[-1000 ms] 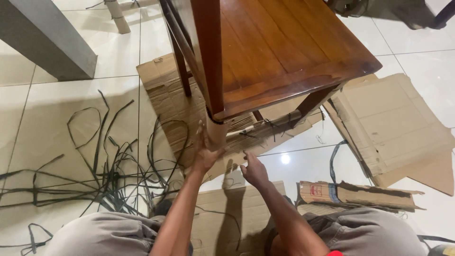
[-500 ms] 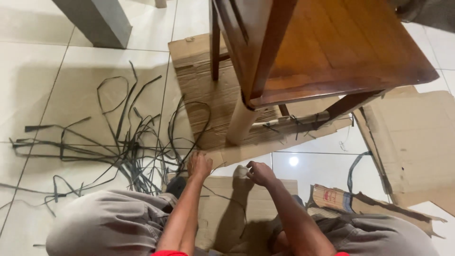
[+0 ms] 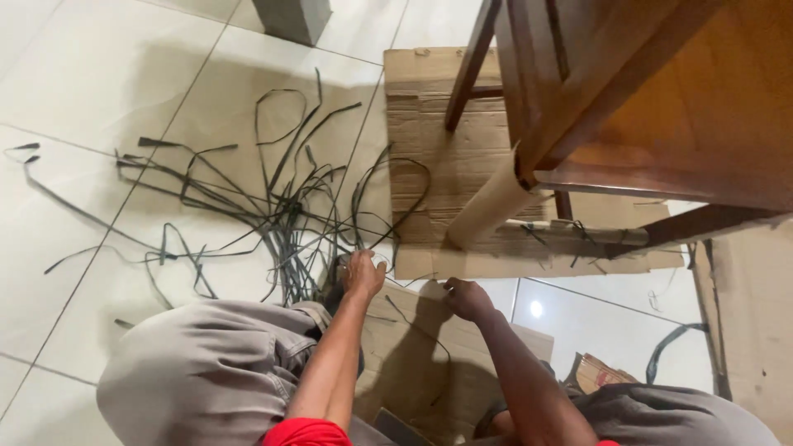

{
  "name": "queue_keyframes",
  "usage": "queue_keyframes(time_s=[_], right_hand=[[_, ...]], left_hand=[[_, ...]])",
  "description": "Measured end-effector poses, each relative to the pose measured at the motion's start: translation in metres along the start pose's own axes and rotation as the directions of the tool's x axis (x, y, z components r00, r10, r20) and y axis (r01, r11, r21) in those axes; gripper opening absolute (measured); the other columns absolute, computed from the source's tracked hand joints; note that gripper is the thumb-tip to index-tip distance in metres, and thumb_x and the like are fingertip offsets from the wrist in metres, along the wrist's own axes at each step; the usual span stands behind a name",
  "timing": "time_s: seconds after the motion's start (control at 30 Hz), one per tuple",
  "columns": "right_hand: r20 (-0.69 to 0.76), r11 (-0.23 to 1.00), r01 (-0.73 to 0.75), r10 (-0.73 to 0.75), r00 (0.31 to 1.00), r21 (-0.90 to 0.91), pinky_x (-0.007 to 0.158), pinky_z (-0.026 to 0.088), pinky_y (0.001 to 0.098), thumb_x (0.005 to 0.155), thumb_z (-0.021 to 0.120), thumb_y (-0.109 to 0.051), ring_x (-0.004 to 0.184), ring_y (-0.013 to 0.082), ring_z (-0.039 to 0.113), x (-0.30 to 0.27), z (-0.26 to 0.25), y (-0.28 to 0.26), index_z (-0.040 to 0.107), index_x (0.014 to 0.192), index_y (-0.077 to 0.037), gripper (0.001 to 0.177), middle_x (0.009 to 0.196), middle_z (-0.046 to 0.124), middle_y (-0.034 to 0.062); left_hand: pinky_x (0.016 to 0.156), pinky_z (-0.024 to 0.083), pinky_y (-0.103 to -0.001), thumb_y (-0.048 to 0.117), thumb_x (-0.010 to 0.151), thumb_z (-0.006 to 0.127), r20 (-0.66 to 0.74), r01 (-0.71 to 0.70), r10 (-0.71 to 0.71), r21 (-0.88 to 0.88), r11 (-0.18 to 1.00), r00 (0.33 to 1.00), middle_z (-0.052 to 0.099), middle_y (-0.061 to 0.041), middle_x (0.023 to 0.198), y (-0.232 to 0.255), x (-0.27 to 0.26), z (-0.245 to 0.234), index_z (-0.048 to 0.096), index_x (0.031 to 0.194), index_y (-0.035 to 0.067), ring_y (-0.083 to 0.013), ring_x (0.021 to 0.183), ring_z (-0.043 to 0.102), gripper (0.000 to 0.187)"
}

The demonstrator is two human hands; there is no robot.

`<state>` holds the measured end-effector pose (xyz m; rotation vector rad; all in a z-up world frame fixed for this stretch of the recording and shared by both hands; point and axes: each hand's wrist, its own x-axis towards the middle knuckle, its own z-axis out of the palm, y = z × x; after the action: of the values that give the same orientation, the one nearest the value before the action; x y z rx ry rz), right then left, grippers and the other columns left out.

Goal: Wrapping a wooden chair leg with cardboard and securing it with plastic straps

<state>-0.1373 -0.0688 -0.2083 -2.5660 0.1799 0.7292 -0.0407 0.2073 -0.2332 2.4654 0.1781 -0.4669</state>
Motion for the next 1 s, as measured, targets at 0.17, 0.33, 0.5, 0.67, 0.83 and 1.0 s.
queue_keyframes(time_s=[0.17, 0.33, 0.5, 0.67, 0.83, 1.0], right_hand=[[0.048, 0.994, 0.093, -0.095, 0.994, 0.057, 0.096, 0.057, 0.0510, 0.090, 0.066, -0.029, 0.111, 0.0355, 0.072, 0.009, -0.009, -0.071, 0.069, 0.128, -0.016, 0.040, 0.108, 0.079, 0.0109], [0.094, 0.983, 0.180, -0.183, 0.979, 0.039, 0.097, 0.056, 0.0526, 0.091, 0.068, -0.037, 0.113, 0.0373, 0.071, 0.008, 0.005, -0.114, 0.069, 0.127, -0.017, 0.041, 0.111, 0.079, 0.0112], [0.178, 0.979, 0.194, -0.181, 0.967, -0.057, 0.100, 0.055, 0.0516, 0.090, 0.064, -0.037, 0.113, 0.0374, 0.071, 0.020, 0.023, -0.123, 0.070, 0.125, -0.022, 0.039, 0.111, 0.077, 0.0144], [0.194, 0.962, 0.267, -0.251, 0.948, -0.061, 0.101, 0.054, 0.0499, 0.090, 0.066, -0.037, 0.116, 0.0371, 0.069, 0.024, 0.013, -0.139, 0.070, 0.125, -0.019, 0.040, 0.111, 0.078, 0.0137], [0.182, 0.960, 0.278, -0.267, 0.946, -0.040, 0.103, 0.053, 0.0507, 0.088, 0.068, -0.035, 0.117, 0.0378, 0.068, 0.023, 0.003, -0.144, 0.068, 0.127, -0.018, 0.042, 0.109, 0.078, 0.0147], [0.188, 0.970, 0.207, -0.182, 0.965, -0.126, 0.099, 0.057, 0.0481, 0.091, 0.059, -0.035, 0.110, 0.0355, 0.072, 0.028, 0.026, -0.122, 0.072, 0.122, -0.025, 0.035, 0.108, 0.079, 0.0132]], left_hand=[[0.099, 0.054, -0.052, 0.037, 0.088, 0.064, -0.105, 0.041, -0.041, -0.002, 0.999, 0.994, 0.065, -0.011, 0.123, -0.043, 0.002, -0.014, 0.070, 0.119, 0.017, -0.0372, 0.120, 0.063, 0.038], [0.096, 0.057, -0.050, 0.037, 0.088, 0.061, -0.092, 0.205, -0.209, -0.043, 0.978, 0.974, 0.066, -0.005, 0.127, -0.059, -0.021, -0.042, 0.069, 0.123, 0.026, -0.0316, 0.123, 0.065, 0.037], [0.098, 0.057, -0.048, 0.032, 0.087, 0.061, -0.129, 0.163, -0.177, -0.114, 0.980, 0.976, 0.071, -0.013, 0.116, -0.044, -0.040, -0.064, 0.072, 0.117, 0.017, -0.0357, 0.118, 0.067, 0.035], [0.099, 0.056, -0.049, 0.034, 0.086, 0.060, -0.132, 0.237, -0.253, -0.129, 0.963, 0.958, 0.072, -0.012, 0.120, -0.055, -0.050, -0.055, 0.073, 0.115, 0.017, -0.0342, 0.121, 0.066, 0.036], [0.098, 0.056, -0.050, 0.038, 0.090, 0.057, -0.116, 0.338, -0.348, -0.101, 0.936, 0.930, 0.070, -0.010, 0.127, -0.051, -0.054, -0.059, 0.072, 0.121, 0.018, -0.0306, 0.124, 0.065, 0.040], [0.104, 0.053, -0.052, 0.029, 0.091, 0.060, -0.185, 0.340, -0.354, -0.107, 0.935, 0.917, 0.057, -0.013, 0.142, -0.064, -0.073, -0.068, 0.066, 0.133, 0.013, -0.0359, 0.130, 0.060, 0.045]])
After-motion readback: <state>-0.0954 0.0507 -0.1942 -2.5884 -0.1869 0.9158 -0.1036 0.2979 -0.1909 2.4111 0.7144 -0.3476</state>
